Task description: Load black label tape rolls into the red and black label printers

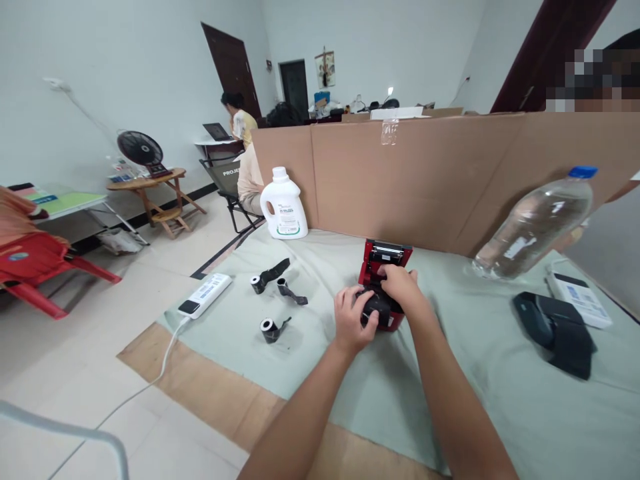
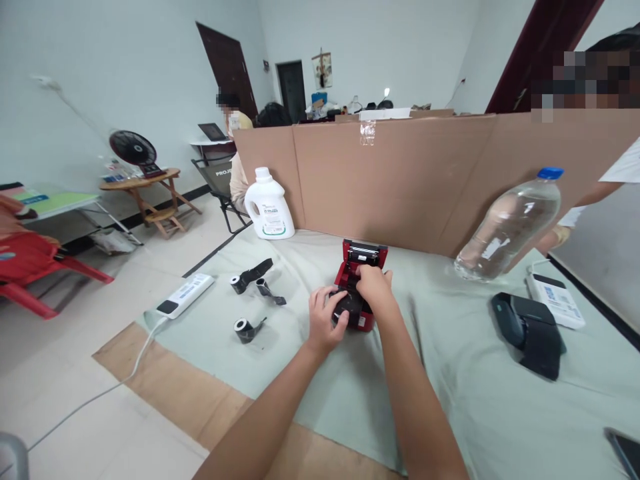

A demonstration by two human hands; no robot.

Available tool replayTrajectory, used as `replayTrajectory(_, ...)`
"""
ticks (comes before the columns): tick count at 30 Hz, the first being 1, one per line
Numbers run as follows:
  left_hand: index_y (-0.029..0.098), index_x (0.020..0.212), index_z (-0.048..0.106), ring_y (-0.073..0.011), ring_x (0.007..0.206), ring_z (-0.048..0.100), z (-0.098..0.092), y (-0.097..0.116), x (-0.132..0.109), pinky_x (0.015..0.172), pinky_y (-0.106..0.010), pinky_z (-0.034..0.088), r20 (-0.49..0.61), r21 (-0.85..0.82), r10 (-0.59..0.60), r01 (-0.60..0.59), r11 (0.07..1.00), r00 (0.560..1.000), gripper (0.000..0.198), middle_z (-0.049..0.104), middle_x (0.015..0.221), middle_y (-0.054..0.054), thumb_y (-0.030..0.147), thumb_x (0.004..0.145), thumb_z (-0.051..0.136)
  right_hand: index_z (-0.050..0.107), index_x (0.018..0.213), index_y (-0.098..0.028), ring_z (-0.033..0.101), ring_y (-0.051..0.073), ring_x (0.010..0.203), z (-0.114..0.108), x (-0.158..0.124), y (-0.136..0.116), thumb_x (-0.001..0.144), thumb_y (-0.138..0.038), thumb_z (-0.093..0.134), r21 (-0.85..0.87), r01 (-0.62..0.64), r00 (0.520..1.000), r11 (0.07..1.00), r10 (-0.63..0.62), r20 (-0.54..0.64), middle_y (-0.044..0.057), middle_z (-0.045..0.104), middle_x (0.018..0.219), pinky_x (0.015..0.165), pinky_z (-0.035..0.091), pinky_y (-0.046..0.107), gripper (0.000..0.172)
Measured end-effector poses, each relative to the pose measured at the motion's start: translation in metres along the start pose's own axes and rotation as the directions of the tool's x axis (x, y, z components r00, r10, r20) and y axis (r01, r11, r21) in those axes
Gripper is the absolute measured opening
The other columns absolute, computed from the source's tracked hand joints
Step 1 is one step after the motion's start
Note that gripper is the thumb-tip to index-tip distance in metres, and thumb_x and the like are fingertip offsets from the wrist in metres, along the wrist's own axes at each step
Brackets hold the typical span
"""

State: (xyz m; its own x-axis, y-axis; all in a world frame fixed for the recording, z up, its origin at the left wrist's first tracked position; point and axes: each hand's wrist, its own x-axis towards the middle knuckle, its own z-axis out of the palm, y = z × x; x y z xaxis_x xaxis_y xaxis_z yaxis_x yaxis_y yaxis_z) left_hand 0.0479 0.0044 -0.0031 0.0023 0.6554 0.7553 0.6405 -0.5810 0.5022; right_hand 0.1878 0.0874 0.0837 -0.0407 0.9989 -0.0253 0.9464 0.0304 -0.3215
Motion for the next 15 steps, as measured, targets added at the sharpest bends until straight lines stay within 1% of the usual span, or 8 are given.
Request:
replayTrajectory(2, 0.019, 0.121, 0.067, -0.0286, 0.116, 0.052, -0.001, 0.0, 0.001, 0.106, -0.049, 0.043, -0.002, -0.003, 0.015, -0.015, 1.0, 1.0, 0.04, 0.06, 0.125, -0.013, 0.04, 0.091, 0.052, 0.072, 0.107, -0.021, 0.064, 0.028, 0.112, -0.004, -0.002, 0.007, 0.085, -0.012, 0.053, 0.069, 0.035, 0.999, 0.997, -0.033, -0.037, 0.008, 0.076, 0.116, 0.099, 0.033, 0.045, 0.03)
replayTrajectory(5, 0.02, 0.121, 0.067, -0.0293, 0.117, 0.052, -0.003, 0.001, 0.001, 0.107, -0.05, 0.042, 0.008, -0.007, 0.038, -0.038, 0.999, 0.999, 0.041, 0.061, 0.125, -0.013, 0.042, 0.089, 0.054, 0.074, 0.092, -0.021, 0.068, 0.024, 0.095, -0.018, -0.007, 0.027, 0.086, -0.027, 0.055, 0.287, 0.102, 0.993, 0.953, -0.082, -0.083, 0.006, 0.078, 0.099, 0.089, 0.042, 0.037, 0.021)
replayTrajectory(7, 0.02, 0.12, 0.067, -0.0292, 0.118, 0.052, -0.003, 0.001, 0.001, 0.107, -0.05, 0.041, 0.008, -0.016, 0.045, -0.045, 0.999, 0.999, 0.04, 0.061, 0.125, -0.012, 0.041, 0.089, 0.054, 0.073, 0.081, -0.019, 0.068, 0.022, 0.083, -0.032, -0.012, 0.04, 0.084, -0.032, 0.055, 0.432, 0.123, 0.982, 0.893, -0.048, -0.182, 0.006, 0.076, 0.085, 0.077, 0.046, 0.033, 0.022)
replayTrajectory(9, 0.02, 0.118, 0.067, -0.0287, 0.117, 0.052, -0.001, 0.001, -0.001, 0.107, -0.049, 0.041, -0.004, -0.029, 0.045, -0.045, 0.999, 0.999, 0.038, 0.061, 0.124, -0.012, 0.04, 0.089, 0.054, 0.07, 0.075, -0.018, 0.067, 0.021, 0.076, -0.048, -0.019, 0.047, 0.082, -0.034, 0.057, 0.537, 0.152, 0.948, 0.83, 0.03, -0.316, 0.005, 0.074, 0.077, 0.071, 0.047, 0.031, 0.022)
replayTrajectory(11, 0.02, 0.117, 0.068, -0.028, 0.116, 0.052, 0.0, -0.001, -0.001, 0.106, -0.049, 0.042, -0.028, -0.045, 0.038, -0.039, 0.998, 0.999, 0.035, 0.062, 0.123, -0.012, 0.038, 0.09, 0.054, 0.07, 0.076, -0.019, 0.067, 0.02, 0.073, -0.064, -0.031, 0.046, 0.082, -0.035, 0.061, 0.611, 0.248, 0.892, 0.752, 0.069, -0.447, 0.005, 0.073, 0.076, 0.069, 0.049, 0.031, 0.019)
replayTrajectory(12, 0.02, 0.115, 0.068, -0.0275, 0.115, 0.053, -0.001, -0.003, 0.0, 0.105, -0.049, 0.042, -0.049, -0.053, 0.03, -0.033, 0.998, 0.998, 0.033, 0.062, 0.121, -0.012, 0.037, 0.091, 0.053, 0.071, 0.079, -0.02, 0.067, 0.019, 0.074, -0.072, -0.038, 0.043, 0.083, -0.034, 0.063, 0.633, 0.332, 0.851, 0.7, 0.067, -0.521, 0.004, 0.073, 0.077, 0.071, 0.05, 0.031, 0.017)
replayTrajectory(14, 0.02, 0.111, 0.068, -0.0264, 0.112, 0.055, -0.008, -0.004, 0.008, 0.103, -0.048, 0.043, -0.118, -0.074, 0.014, -0.023, 0.997, 0.993, 0.029, 0.064, 0.117, -0.011, 0.035, 0.093, 0.052, 0.072, 0.089, -0.021, 0.068, 0.017, 0.079, -0.087, -0.055, 0.035, 0.089, -0.033, 0.063, 0.61, 0.511, 0.731, 0.606, 0.068, -0.679, 0.005, 0.073, 0.084, 0.076, 0.053, 0.032, 0.015)
replayTrajectory(15, 0.02, 0.11, 0.068, -0.0259, 0.111, 0.056, -0.015, -0.003, 0.014, 0.102, -0.048, 0.044, -0.164, -0.091, 0.01, -0.025, 0.996, 0.986, 0.027, 0.064, 0.115, -0.011, 0.033, 0.094, 0.051, 0.072, 0.095, -0.021, 0.068, 0.016, 0.083, -0.093, -0.064, 0.032, 0.093, -0.033, 0.061, 0.58, 0.565, 0.678, 0.587, 0.07, -0.732, 0.005, 0.073, 0.09, 0.08, 0.054, 0.033, 0.017)
